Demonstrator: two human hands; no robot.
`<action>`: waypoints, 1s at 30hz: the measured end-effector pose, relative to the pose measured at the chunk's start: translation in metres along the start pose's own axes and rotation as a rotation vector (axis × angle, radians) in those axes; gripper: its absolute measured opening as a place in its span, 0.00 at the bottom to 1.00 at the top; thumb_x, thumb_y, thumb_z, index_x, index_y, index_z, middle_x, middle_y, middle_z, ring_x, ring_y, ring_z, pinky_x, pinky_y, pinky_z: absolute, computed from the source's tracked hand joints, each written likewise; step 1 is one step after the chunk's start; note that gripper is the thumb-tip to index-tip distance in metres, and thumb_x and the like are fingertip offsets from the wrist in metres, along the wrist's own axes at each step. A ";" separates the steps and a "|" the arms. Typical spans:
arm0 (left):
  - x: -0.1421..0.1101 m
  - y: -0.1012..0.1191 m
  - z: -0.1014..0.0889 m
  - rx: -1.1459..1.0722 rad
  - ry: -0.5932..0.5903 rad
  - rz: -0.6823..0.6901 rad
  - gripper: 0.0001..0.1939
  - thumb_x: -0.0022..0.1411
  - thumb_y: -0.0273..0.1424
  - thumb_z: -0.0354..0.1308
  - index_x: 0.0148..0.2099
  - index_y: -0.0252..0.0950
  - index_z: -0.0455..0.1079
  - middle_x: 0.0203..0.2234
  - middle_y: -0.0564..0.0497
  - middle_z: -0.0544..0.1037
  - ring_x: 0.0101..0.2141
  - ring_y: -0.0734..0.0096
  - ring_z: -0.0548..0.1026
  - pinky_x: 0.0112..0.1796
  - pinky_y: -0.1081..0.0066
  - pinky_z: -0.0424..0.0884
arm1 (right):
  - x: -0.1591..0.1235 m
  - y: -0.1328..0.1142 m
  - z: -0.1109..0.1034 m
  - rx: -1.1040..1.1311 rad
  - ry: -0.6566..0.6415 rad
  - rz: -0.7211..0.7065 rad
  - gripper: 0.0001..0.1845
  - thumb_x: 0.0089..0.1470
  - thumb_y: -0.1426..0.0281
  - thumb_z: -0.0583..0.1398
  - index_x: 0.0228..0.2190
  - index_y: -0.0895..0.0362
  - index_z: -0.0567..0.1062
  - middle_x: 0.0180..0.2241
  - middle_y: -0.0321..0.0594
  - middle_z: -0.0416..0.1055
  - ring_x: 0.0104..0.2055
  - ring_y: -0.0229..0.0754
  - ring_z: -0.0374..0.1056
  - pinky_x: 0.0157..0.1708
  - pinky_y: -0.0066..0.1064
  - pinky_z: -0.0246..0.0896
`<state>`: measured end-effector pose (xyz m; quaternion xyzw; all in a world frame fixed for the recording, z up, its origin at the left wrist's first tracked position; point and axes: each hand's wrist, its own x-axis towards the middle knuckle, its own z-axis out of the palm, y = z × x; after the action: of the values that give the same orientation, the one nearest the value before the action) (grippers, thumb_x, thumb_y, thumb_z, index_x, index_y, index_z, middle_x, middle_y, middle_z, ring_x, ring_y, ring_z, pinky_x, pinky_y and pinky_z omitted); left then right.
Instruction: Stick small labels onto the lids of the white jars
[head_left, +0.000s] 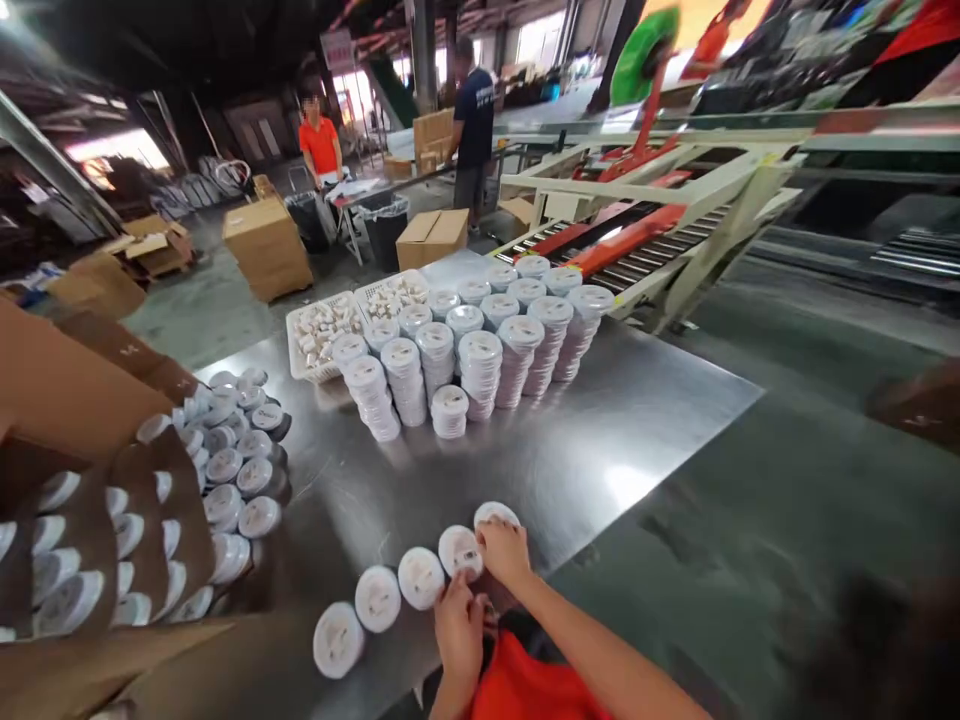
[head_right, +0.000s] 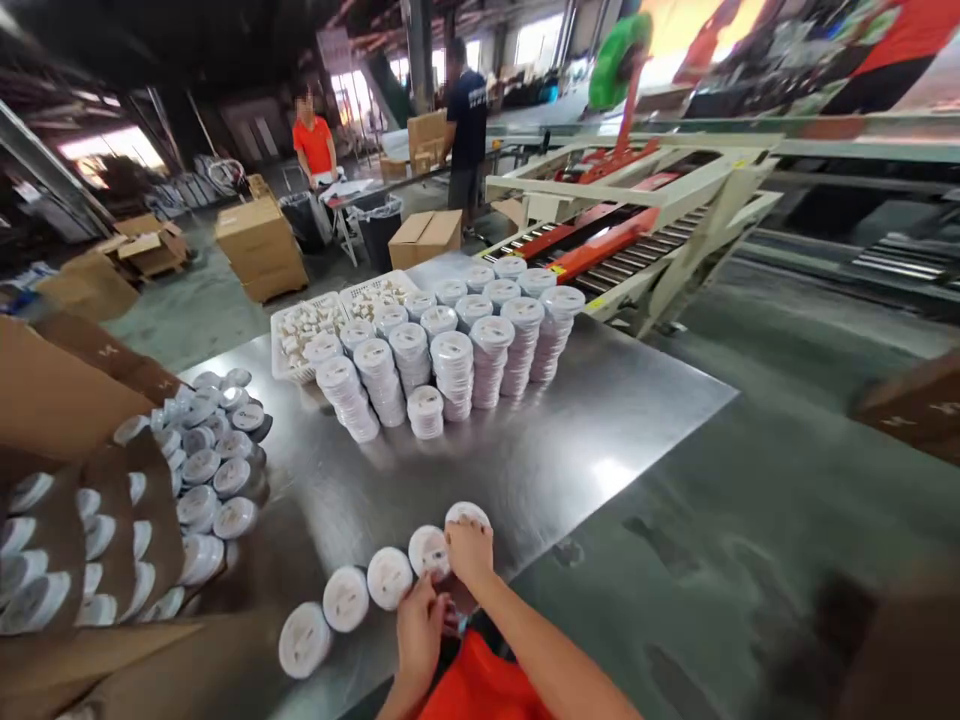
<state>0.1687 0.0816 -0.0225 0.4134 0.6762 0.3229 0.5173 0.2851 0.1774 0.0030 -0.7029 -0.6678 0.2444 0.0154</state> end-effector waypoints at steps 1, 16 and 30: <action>-0.001 0.000 0.001 -0.099 0.021 -0.022 0.26 0.54 0.49 0.61 0.52 0.43 0.78 0.38 0.40 0.84 0.34 0.48 0.83 0.38 0.50 0.81 | -0.003 0.003 -0.001 0.072 0.001 -0.021 0.13 0.57 0.74 0.54 0.29 0.54 0.78 0.40 0.49 0.78 0.45 0.53 0.72 0.47 0.45 0.58; -0.034 0.014 -0.056 -0.497 0.057 -0.020 0.29 0.42 0.59 0.68 0.34 0.39 0.78 0.35 0.42 0.83 0.38 0.50 0.82 0.41 0.56 0.80 | -0.081 -0.036 0.016 1.175 -0.305 -0.093 0.09 0.36 0.69 0.59 0.27 0.52 0.67 0.22 0.29 0.65 0.25 0.38 0.62 0.27 0.31 0.59; -0.061 0.014 -0.079 -0.295 0.096 -0.008 0.24 0.51 0.53 0.63 0.25 0.36 0.68 0.20 0.53 0.74 0.25 0.71 0.70 0.30 0.70 0.69 | -0.113 -0.048 0.033 1.085 -0.152 -0.059 0.10 0.47 0.62 0.62 0.26 0.55 0.71 0.24 0.32 0.69 0.27 0.36 0.63 0.29 0.29 0.60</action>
<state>0.1031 0.0328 0.0358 0.3142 0.6469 0.4361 0.5409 0.2301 0.0651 0.0273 -0.5553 -0.4648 0.6033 0.3341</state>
